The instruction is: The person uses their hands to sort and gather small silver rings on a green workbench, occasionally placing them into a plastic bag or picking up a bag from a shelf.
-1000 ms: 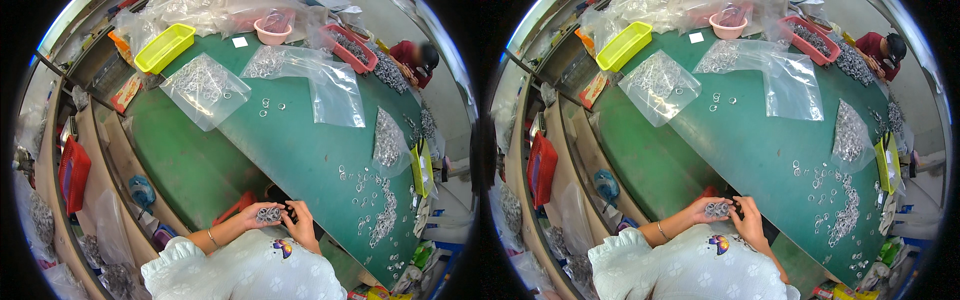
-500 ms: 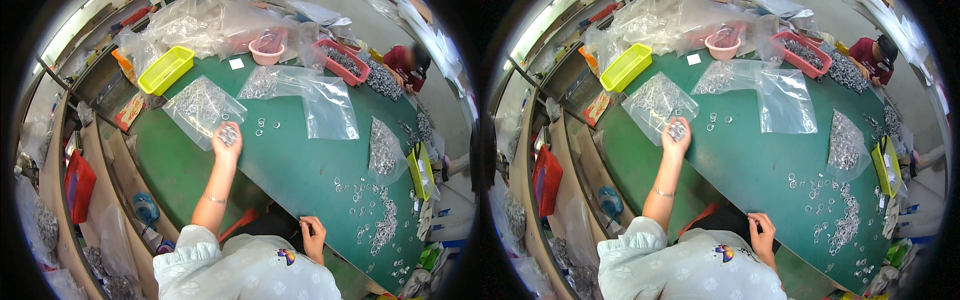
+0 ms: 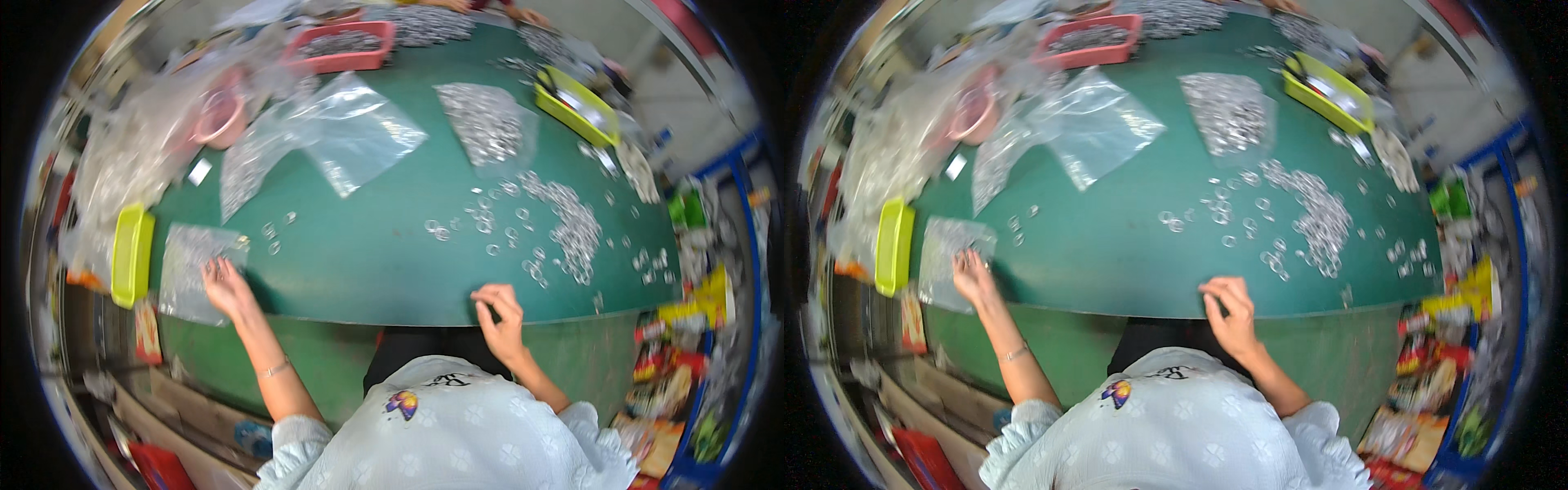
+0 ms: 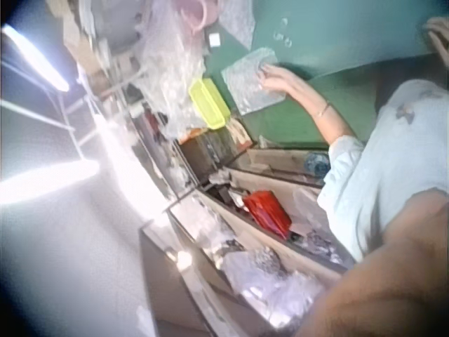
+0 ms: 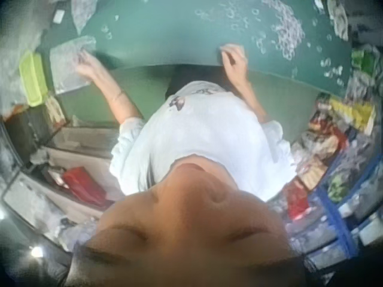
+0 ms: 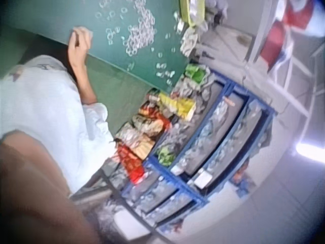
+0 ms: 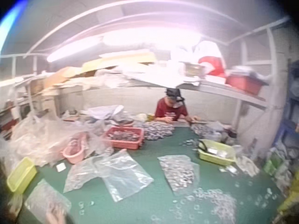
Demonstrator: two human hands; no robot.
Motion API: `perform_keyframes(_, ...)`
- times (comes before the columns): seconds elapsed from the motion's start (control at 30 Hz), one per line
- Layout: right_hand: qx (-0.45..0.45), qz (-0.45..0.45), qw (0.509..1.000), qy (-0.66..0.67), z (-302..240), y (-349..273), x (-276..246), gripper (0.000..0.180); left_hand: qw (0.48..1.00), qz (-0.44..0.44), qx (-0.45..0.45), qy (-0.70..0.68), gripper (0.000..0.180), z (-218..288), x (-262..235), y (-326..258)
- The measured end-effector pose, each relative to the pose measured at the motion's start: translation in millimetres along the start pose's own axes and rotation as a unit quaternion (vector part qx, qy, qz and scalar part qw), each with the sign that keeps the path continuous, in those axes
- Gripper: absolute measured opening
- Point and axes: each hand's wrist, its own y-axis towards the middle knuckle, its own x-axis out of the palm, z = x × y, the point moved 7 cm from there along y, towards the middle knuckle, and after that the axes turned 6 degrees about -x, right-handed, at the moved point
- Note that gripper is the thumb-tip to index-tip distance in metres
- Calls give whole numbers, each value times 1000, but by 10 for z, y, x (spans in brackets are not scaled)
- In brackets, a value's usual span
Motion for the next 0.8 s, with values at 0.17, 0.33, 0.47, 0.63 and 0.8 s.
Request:
perform_keyframes(0.17,113,96,941,-305,667,-155,-862,56,964,-201,-158,79,56,-561,746,-1431)
perform_keyframes(0.33,152,81,911,-374,1104,-197,-1318,66,720,-529,-98,439,34,-1337,1364,-2755)
perform_keyframes(0.47,148,80,913,-371,1198,20,-1404,67,530,-596,141,587,52,-1817,1747,-3280)
perform_keyframes(0.63,117,70,923,-361,1465,288,-1585,71,431,-626,204,617,60,-2344,1807,-3658)
perform_keyframes(0.8,16,-61,948,-311,1309,431,-1293,65,400,-679,225,572,55,-2622,1888,-4429)
